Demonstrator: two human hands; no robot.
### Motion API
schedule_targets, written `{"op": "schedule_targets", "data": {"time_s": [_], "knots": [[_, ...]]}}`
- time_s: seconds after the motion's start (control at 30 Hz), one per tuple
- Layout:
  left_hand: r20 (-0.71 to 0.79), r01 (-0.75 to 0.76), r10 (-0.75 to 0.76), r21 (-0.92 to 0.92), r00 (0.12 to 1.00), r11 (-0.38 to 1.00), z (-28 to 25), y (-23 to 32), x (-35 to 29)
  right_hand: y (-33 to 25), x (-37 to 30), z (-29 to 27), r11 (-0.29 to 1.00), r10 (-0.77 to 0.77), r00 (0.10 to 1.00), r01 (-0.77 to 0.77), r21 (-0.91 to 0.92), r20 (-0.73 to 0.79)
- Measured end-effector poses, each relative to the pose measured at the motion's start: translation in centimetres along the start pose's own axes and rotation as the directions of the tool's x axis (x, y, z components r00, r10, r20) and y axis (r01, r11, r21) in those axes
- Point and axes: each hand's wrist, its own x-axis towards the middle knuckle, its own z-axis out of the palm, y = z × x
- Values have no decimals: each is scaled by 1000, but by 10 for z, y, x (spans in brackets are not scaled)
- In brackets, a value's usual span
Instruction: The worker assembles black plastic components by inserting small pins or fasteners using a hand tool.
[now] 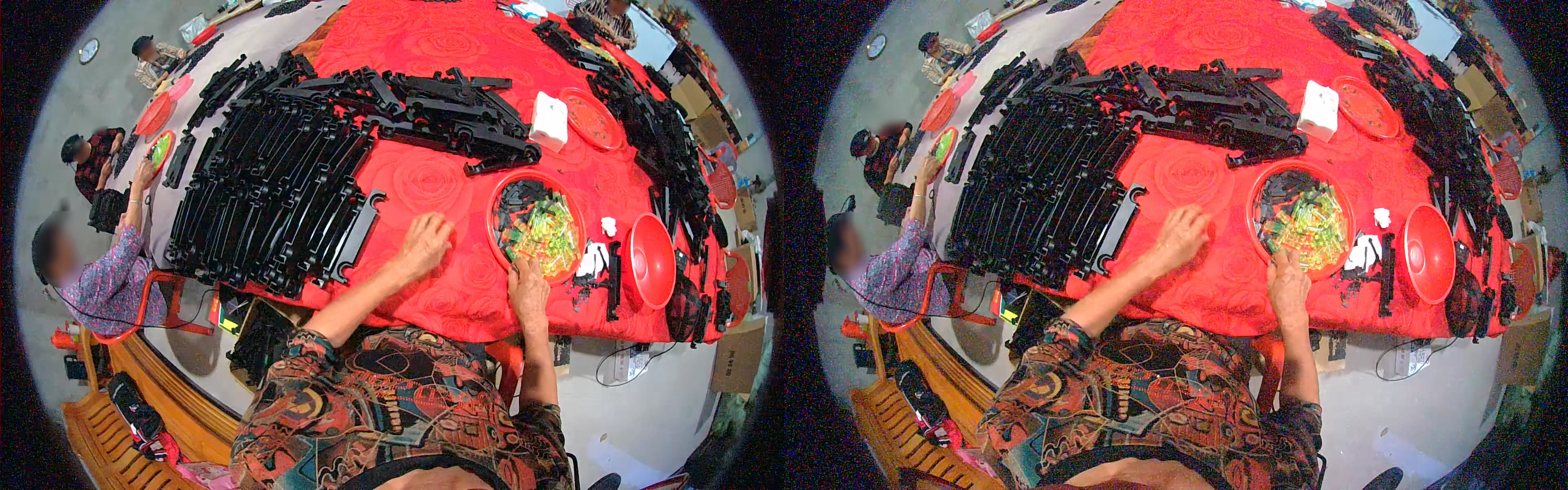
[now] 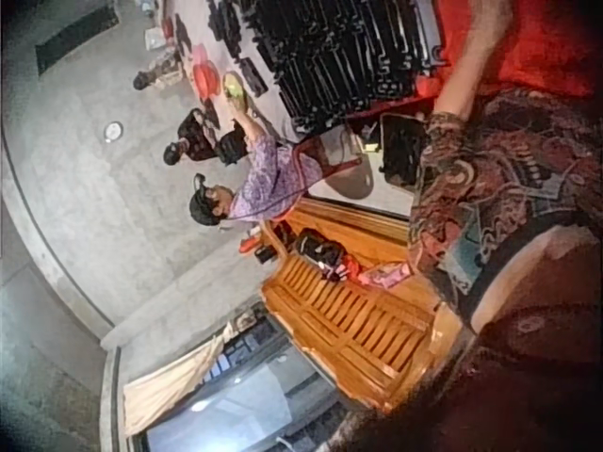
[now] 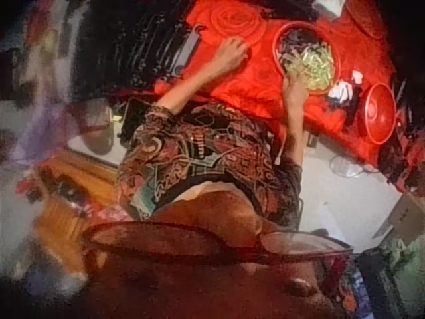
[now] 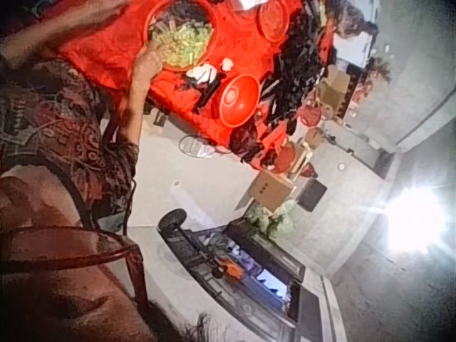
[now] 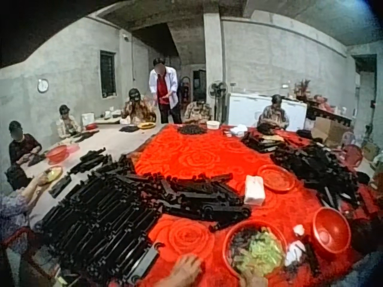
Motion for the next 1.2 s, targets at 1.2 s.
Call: {"op": "schedule_targets", "data": {"time_s": [1.2], "knots": [[-50, 49, -33, 349, 998, 936, 28, -105, 138, 11, 1, 20, 976, -182, 946, 141, -165, -268]]}}
